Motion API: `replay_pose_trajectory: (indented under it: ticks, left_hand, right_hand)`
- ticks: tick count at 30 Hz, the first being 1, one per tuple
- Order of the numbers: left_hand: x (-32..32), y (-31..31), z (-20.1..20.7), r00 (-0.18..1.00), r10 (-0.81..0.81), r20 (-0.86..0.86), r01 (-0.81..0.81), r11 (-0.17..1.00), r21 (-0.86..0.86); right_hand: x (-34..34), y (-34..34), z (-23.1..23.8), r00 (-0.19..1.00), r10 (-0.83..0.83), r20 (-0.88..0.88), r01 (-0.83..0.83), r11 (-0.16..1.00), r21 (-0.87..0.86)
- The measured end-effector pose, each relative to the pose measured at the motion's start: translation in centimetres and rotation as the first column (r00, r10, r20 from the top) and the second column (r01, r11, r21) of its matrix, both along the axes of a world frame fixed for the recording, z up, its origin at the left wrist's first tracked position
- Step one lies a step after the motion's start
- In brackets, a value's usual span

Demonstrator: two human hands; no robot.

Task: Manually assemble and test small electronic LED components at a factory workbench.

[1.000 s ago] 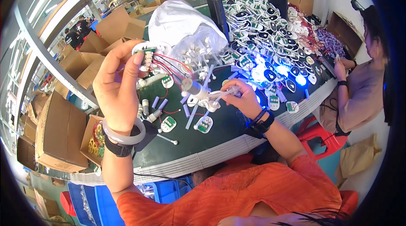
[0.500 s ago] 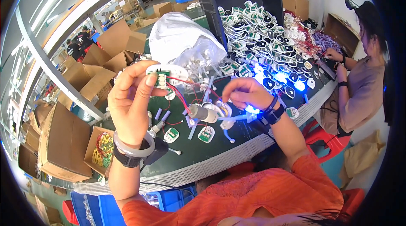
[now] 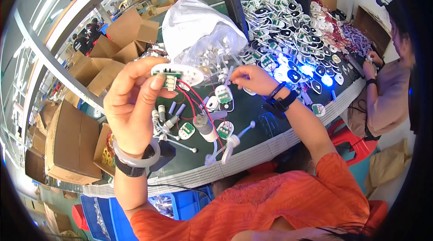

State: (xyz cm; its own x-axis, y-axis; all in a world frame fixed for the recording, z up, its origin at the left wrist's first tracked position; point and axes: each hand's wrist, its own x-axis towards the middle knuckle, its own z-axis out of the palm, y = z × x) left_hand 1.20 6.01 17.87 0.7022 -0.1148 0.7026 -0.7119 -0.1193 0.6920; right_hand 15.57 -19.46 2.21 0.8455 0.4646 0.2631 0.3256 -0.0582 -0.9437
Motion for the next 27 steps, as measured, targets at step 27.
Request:
replay_pose_trajectory:
  ticks: [27]
  left_hand:
    - [-2.6,-2.4,1.1,0.988,0.121,-0.094,-0.124,0.992,-0.022]
  right_hand:
    - [-9.7,5.0,0.1,0.595,0.801,-0.064,-0.638,0.519,0.569]
